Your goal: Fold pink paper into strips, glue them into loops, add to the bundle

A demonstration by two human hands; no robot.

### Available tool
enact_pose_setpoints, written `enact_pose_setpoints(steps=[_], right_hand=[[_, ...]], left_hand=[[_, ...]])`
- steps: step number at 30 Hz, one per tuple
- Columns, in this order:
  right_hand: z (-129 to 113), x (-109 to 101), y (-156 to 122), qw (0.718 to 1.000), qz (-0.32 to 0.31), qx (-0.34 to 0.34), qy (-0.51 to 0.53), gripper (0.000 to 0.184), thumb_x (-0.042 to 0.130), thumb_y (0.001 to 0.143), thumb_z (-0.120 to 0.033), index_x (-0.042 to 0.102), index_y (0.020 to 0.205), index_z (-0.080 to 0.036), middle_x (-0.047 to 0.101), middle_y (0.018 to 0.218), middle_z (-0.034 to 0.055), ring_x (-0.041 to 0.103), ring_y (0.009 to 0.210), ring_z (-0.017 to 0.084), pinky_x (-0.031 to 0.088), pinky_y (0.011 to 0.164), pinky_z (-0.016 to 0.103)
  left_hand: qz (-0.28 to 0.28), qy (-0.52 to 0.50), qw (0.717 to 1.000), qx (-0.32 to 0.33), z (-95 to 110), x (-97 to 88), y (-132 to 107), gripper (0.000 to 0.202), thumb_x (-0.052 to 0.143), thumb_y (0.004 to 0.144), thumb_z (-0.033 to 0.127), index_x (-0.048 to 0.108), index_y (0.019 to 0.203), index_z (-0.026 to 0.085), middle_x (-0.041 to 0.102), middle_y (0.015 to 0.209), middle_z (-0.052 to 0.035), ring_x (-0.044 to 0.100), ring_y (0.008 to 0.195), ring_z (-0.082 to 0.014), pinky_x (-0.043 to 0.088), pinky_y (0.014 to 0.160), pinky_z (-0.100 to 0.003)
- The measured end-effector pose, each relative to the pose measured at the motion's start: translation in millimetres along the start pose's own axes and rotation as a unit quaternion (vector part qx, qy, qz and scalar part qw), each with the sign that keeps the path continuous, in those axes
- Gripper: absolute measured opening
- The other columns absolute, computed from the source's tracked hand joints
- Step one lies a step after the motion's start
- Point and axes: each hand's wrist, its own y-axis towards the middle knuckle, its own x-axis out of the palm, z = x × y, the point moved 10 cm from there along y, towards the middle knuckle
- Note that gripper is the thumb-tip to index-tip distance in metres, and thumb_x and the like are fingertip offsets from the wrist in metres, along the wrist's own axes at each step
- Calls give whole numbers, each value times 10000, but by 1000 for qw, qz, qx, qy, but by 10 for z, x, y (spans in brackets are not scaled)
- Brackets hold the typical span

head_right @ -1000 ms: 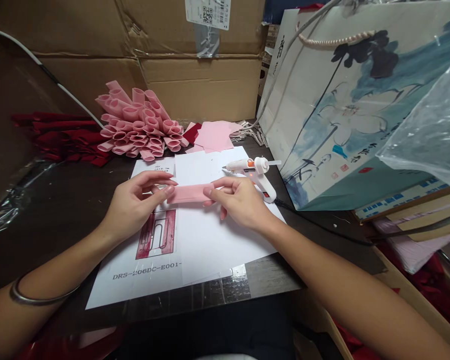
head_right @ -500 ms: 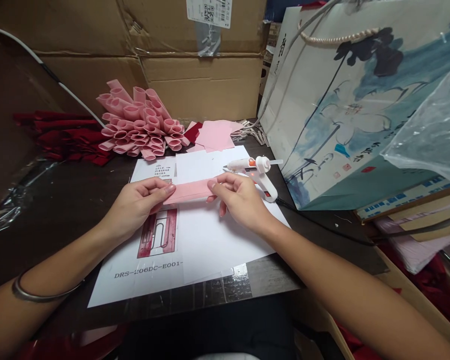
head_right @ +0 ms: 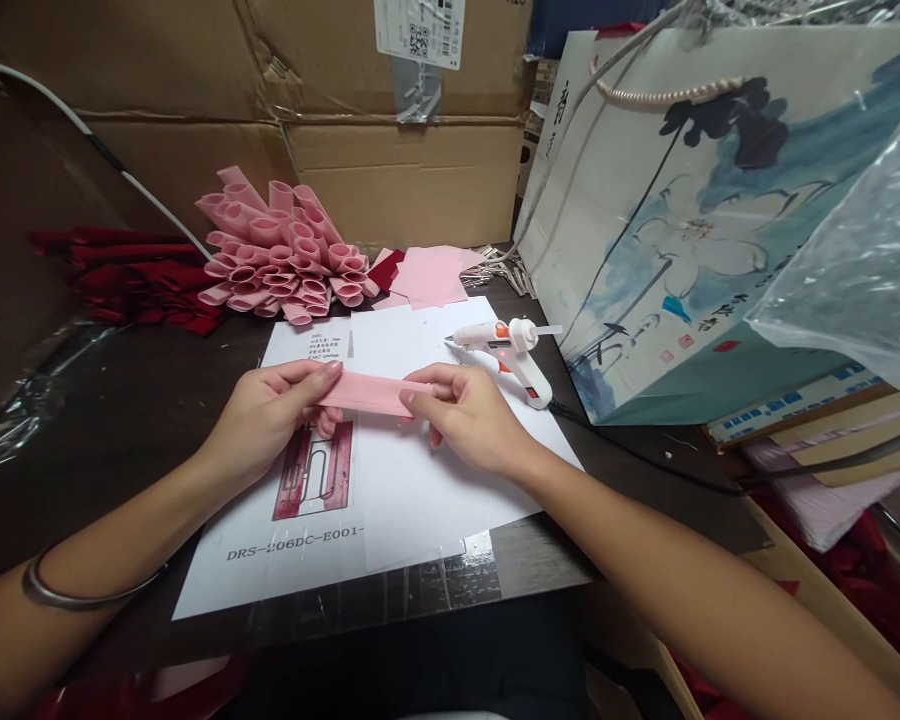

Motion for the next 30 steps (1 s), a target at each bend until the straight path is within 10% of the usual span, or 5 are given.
enact_pose_setpoints(steps=[13,21,25,30], right_hand=[[-294,-54,-106,987,50,-133,-75,235,636,868,-373,742,996,-207,688,719,14,452,444,80,341,441,253],[-256,194,-133,989,-14,-139,-47,347,578,908,-380,661,1188,-194,709,1099,80,487,501,73,413,471,248],[-310,319,-191,985,-64,-160,-25,488,558,912,-314,484,1390,-248,653,1232,93,546,538,79,477,529,261],[-325,310,-211,984,-49,-171,-28,636,580,900,-285,293,1467,-263,692,1011,41,503,500,80,440,501,245]], left_hand=[[43,40,997,50,85,-107,-12,437,632,863,387,604,1232,154,537,527,44,486,429,-94,407,421,-192],[24,352,856,379,628,259,-385,297,597,854,156,653,1145,169,594,1247,-117,643,805,-144,517,657,-247],[23,360,840,405,675,293,-292,234,534,871,104,684,1036,176,727,979,-59,671,881,-170,527,715,-248],[132,398,821,387,1185,-135,111,242,544,833,161,693,1021,132,732,1002,-39,665,916,-156,511,800,-221]])
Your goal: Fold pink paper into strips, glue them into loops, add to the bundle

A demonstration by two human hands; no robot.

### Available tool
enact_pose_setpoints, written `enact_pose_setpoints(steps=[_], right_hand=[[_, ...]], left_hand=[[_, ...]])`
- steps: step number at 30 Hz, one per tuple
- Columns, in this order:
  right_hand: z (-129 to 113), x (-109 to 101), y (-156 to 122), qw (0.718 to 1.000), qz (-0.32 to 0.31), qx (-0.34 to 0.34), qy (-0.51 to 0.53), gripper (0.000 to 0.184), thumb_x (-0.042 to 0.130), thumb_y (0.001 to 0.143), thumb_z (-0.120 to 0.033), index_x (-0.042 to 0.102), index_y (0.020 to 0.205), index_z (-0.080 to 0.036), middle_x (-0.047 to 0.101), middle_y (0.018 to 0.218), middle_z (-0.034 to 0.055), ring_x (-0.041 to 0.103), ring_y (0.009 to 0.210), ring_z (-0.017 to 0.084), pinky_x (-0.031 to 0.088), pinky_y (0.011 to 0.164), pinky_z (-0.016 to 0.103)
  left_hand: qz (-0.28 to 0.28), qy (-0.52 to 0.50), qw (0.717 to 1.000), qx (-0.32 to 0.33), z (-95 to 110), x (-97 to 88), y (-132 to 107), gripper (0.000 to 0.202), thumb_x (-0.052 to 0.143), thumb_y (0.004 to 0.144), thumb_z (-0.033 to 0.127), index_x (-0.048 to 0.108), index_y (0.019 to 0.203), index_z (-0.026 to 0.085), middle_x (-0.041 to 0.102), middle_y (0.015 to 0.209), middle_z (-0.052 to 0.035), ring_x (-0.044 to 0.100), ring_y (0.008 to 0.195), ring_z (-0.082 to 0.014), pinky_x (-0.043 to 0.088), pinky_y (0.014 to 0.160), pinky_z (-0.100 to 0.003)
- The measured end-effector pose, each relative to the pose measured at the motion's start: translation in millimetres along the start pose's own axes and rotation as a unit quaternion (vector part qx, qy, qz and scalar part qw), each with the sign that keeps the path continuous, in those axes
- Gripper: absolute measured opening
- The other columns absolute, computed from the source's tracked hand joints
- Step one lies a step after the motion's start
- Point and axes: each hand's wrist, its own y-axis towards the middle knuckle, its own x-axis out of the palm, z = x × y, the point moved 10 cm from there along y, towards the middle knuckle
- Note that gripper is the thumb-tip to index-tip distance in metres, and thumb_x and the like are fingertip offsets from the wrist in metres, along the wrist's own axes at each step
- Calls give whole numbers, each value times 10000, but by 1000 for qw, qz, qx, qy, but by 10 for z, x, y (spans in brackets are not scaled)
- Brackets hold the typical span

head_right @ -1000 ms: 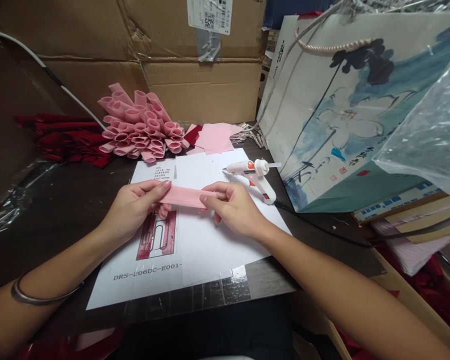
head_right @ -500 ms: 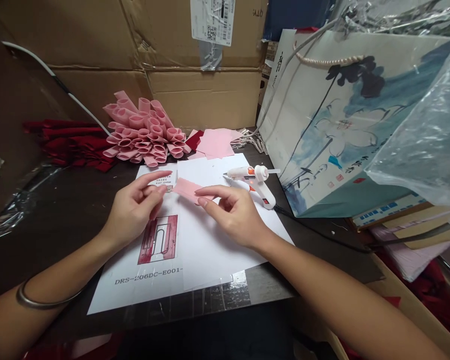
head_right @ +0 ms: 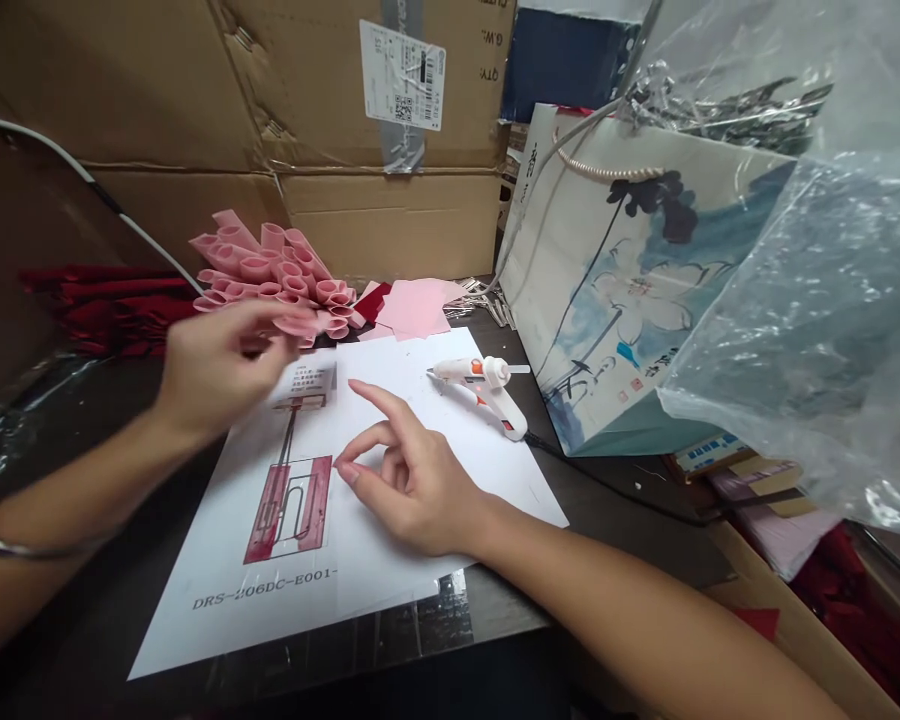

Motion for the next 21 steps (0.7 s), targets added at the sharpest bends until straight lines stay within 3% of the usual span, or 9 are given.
enact_pose_setpoints(steps=[2,5,6,7,8,9,12,16,21], right_hand=[[14,-2,4,999,6,-11,-31,554,574,900,-260,364,1412,-238,694,928,22,480,484,77,400,472,234],[27,0,19,996,9,-42,-74,452,560,894,-213,452,1333,-220,699,850,3,467,463,69,375,460,222],[25,-7,24,995,13,-54,-83,441,556,890,-197,463,1321,-214,699,829,-2,464,456,67,374,459,218],[22,-19,29,994,18,-65,-89,436,553,885,-183,471,1313,-209,698,809,-6,460,450,65,372,458,214],[19,-34,34,992,24,-74,-95,435,550,880,-172,475,1308,-202,697,790,-10,454,443,64,370,454,210],[19,-46,38,991,28,-79,-100,433,546,878,-163,480,1304,-195,695,775,-12,449,439,63,368,452,207],[32,-67,45,989,30,-79,-120,416,534,879,-150,498,1292,-183,686,737,-17,473,464,69,385,479,206],[38,-64,42,988,27,-76,-135,397,535,881,-150,522,1277,-179,665,698,-31,488,481,70,385,490,199],[-4,-50,44,986,27,-95,-136,377,538,872,-137,542,1249,-139,621,649,-47,466,454,59,385,493,194]], left_hand=[[17,51,998,-15,-187,-170,329,349,482,828,193,657,1101,63,692,1118,-40,626,1014,-182,469,853,-253],[39,52,997,-49,-555,-337,781,682,36,821,178,569,1179,-51,662,1053,-36,631,998,-139,385,794,-292],[82,67,992,-69,-696,-434,890,611,109,842,181,584,1156,-37,677,1029,-31,645,942,-118,386,777,-285],[161,89,978,-99,-840,-592,947,363,506,768,251,683,1030,72,739,965,-17,673,778,-159,510,668,-252],[169,95,975,-112,-954,-602,1023,314,579,745,250,695,990,90,747,938,-29,671,735,-164,530,609,-252],[166,92,975,-118,-1049,-584,1088,283,529,799,234,695,991,107,750,932,-21,672,719,-153,545,597,-256],[101,168,971,-136,-1229,-448,1222,252,500,868,241,689,1010,152,738,984,10,641,813,-134,553,799,-278],[29,280,946,-163,-1355,-322,1252,258,491,878,212,647,1061,120,696,1090,-25,597,991,-173,436,1003,-344],[-45,321,924,-202,-1544,-173,1206,302,443,920,228,579,1148,84,607,1240,-70,489,1171,-233,314,1060,-414]])
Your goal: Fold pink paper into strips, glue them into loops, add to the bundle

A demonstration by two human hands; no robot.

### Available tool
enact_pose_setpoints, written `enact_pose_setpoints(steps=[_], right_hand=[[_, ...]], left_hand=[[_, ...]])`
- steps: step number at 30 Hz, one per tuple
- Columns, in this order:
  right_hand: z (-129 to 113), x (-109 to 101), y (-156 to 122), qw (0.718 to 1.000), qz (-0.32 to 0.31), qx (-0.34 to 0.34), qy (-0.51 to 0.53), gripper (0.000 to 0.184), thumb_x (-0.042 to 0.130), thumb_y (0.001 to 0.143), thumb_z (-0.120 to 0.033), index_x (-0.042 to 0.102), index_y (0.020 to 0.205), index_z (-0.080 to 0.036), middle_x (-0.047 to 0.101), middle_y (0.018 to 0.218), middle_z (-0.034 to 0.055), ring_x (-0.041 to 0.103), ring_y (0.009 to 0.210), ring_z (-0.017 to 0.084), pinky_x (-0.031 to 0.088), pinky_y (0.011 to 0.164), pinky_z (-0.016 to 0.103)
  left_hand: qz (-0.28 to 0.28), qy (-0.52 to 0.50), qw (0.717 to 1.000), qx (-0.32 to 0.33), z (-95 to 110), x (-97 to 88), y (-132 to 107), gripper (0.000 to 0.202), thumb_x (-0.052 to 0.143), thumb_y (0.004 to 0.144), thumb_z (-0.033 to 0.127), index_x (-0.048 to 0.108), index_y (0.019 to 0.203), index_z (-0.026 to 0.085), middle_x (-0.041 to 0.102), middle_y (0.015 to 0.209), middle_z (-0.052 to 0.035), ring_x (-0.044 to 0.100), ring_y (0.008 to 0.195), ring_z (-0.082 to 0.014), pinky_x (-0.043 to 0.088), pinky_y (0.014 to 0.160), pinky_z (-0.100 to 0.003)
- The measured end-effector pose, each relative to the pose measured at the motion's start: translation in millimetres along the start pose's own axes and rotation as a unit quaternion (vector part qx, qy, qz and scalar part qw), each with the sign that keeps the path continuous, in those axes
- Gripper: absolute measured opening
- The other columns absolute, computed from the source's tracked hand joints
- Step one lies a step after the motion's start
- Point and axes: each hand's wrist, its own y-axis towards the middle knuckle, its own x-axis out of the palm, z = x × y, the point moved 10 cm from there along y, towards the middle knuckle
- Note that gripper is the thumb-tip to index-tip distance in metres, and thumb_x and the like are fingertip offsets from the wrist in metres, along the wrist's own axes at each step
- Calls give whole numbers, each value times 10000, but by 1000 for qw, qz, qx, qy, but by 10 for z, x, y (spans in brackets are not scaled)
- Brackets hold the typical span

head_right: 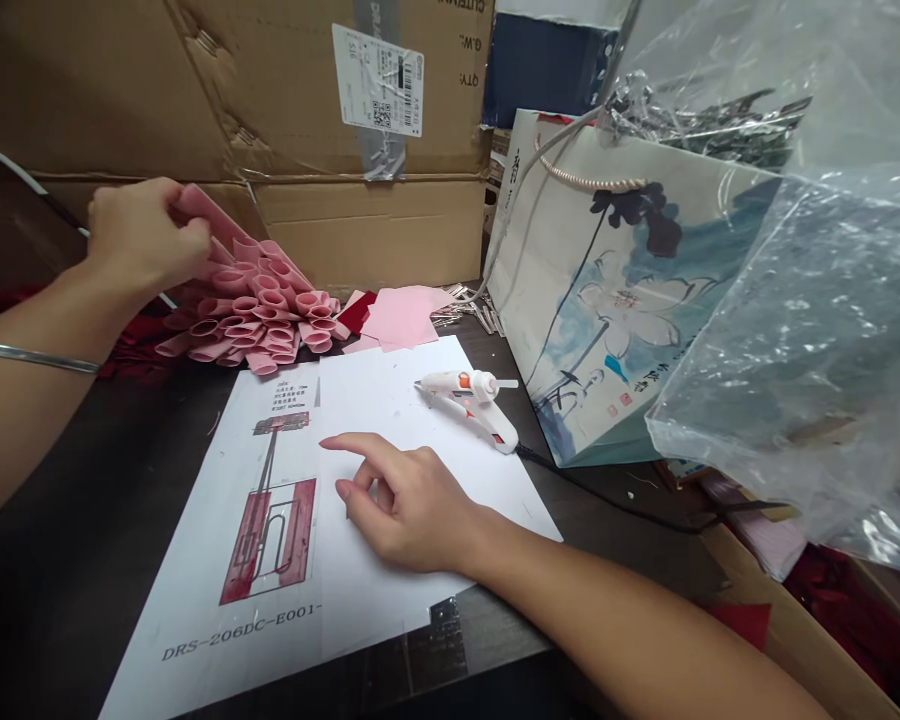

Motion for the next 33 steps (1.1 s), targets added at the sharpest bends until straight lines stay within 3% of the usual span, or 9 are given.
enact_pose_setpoints(steps=[4,9,15,20,23,25,29,31,33], right_hand=[[5,6,-6,1000,-2,-2,-2,372,538,871,-125,546,1242,-141,595,624,-59,493,472,64,401,515,194],[-7,43,-23,1000,-9,-14,-1,377,533,880,-132,534,1256,-139,569,610,-68,455,451,63,383,492,196],[-26,85,-27,1000,-23,-16,-12,359,523,880,-123,552,1237,-125,524,580,-77,454,459,68,376,506,209],[-27,91,-24,999,-29,-12,-25,351,527,879,-133,568,1227,-124,523,579,-74,457,479,78,375,522,220],[-58,106,-29,998,-36,-29,-38,348,525,879,-138,573,1224,-117,529,578,-70,448,473,80,369,516,224],[-69,115,-30,998,-39,-37,-45,347,516,881,-136,574,1222,-112,538,580,-64,442,469,83,365,508,227],[-83,115,-22,996,-40,-46,-69,341,507,883,-147,574,1217,-124,560,585,-56,429,456,90,353,490,232],[-93,107,-16,995,-38,-50,-81,332,504,883,-155,578,1206,-130,566,582,-55,429,450,92,352,485,234],[-102,103,-13,994,-39,-54,-91,318,496,887,-159,585,1191,-132,563,568,-55,428,444,95,351,482,237]], left_hand=[[-47,22,999,12,64,75,-69,324,429,923,271,599,1107,64,598,1233,-118,417,1205,-301,233,1055,-500],[56,4,997,60,271,-161,-314,445,339,939,277,464,1325,95,475,1397,-117,333,1247,-283,194,1058,-491],[6,-27,991,132,379,39,-320,596,263,970,492,458,1356,83,475,1405,-137,249,1298,-321,-148,1080,-562],[49,-60,988,135,397,-83,-307,600,315,952,529,352,1455,204,353,1513,-38,205,1348,-301,-152,1116,-556],[127,-81,969,194,660,-259,-506,569,374,947,459,334,1467,230,338,1518,-18,224,1375,-268,-125,1162,-513],[123,-70,956,258,972,-212,-691,537,406,935,437,387,1435,242,412,1477,-28,280,1358,-257,-69,1188,-487],[38,-57,941,333,1559,132,-1003,453,443,887,286,517,1321,177,559,1352,-101,452,1205,-295,279,1093,-490],[-8,-54,937,344,1765,312,-1085,459,513,817,242,546,1275,245,627,1268,-85,458,1133,-350,366,968,-541],[-57,-25,940,334,1878,497,-1094,378,512,819,211,631,1176,183,667,1158,-127,492,1093,-346,381,912,-499]])
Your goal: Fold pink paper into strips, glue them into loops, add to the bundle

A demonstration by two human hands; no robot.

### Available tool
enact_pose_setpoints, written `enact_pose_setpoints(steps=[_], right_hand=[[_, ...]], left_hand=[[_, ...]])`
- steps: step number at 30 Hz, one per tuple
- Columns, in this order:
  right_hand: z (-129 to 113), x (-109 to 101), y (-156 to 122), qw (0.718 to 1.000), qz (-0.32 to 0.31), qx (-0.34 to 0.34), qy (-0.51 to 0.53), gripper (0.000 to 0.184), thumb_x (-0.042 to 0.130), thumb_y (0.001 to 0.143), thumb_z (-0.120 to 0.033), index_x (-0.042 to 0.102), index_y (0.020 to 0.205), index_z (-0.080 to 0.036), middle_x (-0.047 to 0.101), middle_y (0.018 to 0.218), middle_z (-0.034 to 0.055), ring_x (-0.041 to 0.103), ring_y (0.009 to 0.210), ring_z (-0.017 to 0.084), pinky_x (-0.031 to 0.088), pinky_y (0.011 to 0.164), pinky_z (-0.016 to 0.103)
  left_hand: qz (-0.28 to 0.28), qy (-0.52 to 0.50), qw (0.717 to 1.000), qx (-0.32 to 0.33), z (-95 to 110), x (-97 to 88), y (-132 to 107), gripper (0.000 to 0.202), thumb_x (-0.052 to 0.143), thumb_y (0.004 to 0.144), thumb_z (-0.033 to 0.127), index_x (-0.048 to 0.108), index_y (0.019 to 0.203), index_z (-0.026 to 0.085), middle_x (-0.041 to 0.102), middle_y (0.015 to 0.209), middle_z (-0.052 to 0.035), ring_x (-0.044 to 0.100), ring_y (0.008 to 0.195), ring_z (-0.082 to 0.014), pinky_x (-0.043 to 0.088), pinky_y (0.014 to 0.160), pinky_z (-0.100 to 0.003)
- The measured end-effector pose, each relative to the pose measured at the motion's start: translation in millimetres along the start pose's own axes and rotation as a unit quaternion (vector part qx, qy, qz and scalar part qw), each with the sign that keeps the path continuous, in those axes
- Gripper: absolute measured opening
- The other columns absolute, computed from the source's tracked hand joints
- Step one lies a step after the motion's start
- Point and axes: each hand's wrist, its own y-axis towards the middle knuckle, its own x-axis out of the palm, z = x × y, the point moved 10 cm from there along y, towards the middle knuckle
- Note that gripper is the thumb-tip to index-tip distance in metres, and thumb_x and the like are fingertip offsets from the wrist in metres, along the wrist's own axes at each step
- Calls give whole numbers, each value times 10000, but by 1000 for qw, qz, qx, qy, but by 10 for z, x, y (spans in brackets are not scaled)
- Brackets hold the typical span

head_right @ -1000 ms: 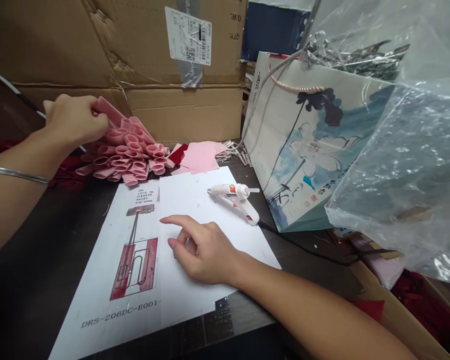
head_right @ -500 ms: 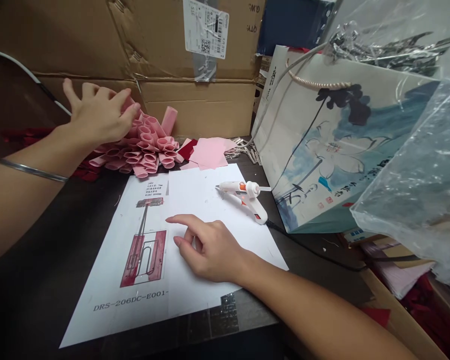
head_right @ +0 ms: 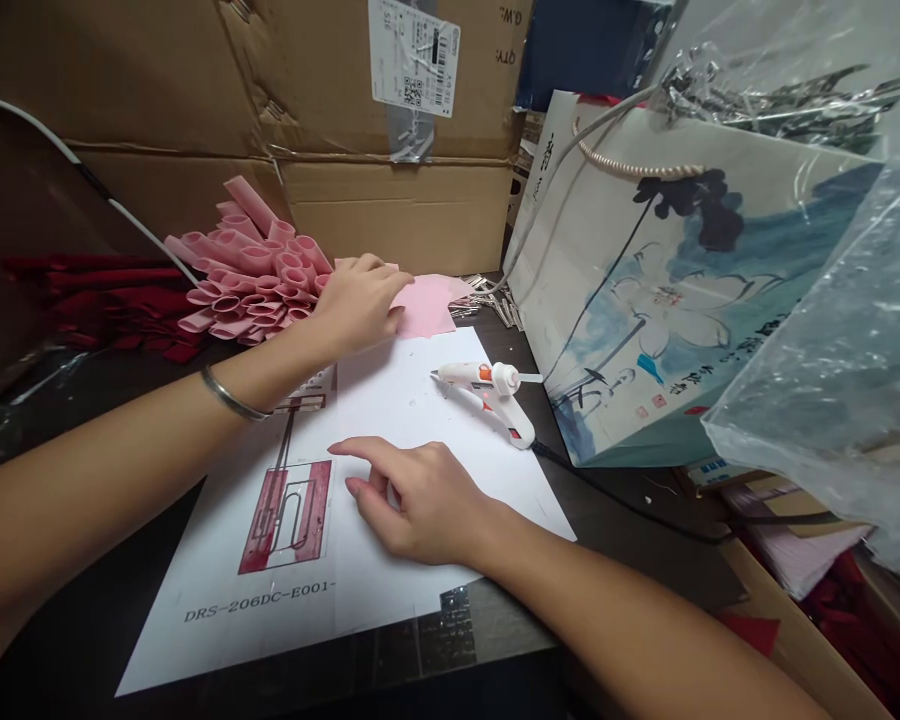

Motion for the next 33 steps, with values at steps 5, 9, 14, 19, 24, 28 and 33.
enact_pose_setpoints(steps=[5,9,14,19,24,28,33], right_hand=[[-7,7,-7,1000,-9,-10,-16,297,494,896,-172,603,1171,-140,563,560,-46,435,442,101,347,485,246],[-20,6,-23,1000,-6,-16,-19,293,499,894,-167,610,1163,-133,592,588,-34,449,447,101,354,488,247],[-30,1,-15,1000,-4,-19,-21,294,505,888,-161,612,1160,-136,588,584,-34,452,452,106,349,494,250],[-17,-18,1,1000,2,-14,-24,289,499,893,-173,617,1156,-148,572,560,-44,451,449,108,354,497,254],[13,-11,-10,1000,-1,2,0,359,492,891,-163,556,1244,-157,602,595,-44,472,456,106,377,502,250],[36,0,-19,1000,-7,10,15,408,499,895,-168,512,1303,-159,606,623,-41,472,469,102,381,507,245],[60,5,-14,1000,-8,14,13,405,498,894,-170,513,1299,-179,584,607,-52,448,458,99,372,507,246]], left_hand=[[-110,28,993,35,126,349,94,193,574,738,156,713,872,163,701,896,-127,560,973,-301,375,817,-393],[-114,42,992,43,147,479,73,202,526,771,109,719,807,158,700,798,-124,602,845,-262,344,814,-393],[-95,44,994,38,156,520,36,289,443,843,103,731,817,117,710,784,-158,614,767,-254,314,778,-399],[-51,16,997,50,229,435,4,323,439,919,307,714,929,138,727,953,-150,623,834,-266,320,780,-396],[-36,-5,998,55,285,431,-19,306,490,886,350,723,876,153,740,852,-124,642,802,-263,325,830,-412],[-29,-10,999,35,279,450,-1,308,458,887,268,731,869,126,731,786,-142,653,767,-265,311,874,-448],[-29,-25,999,7,284,471,9,252,468,860,170,717,861,129,731,765,-133,653,758,-252,308,910,-451]])
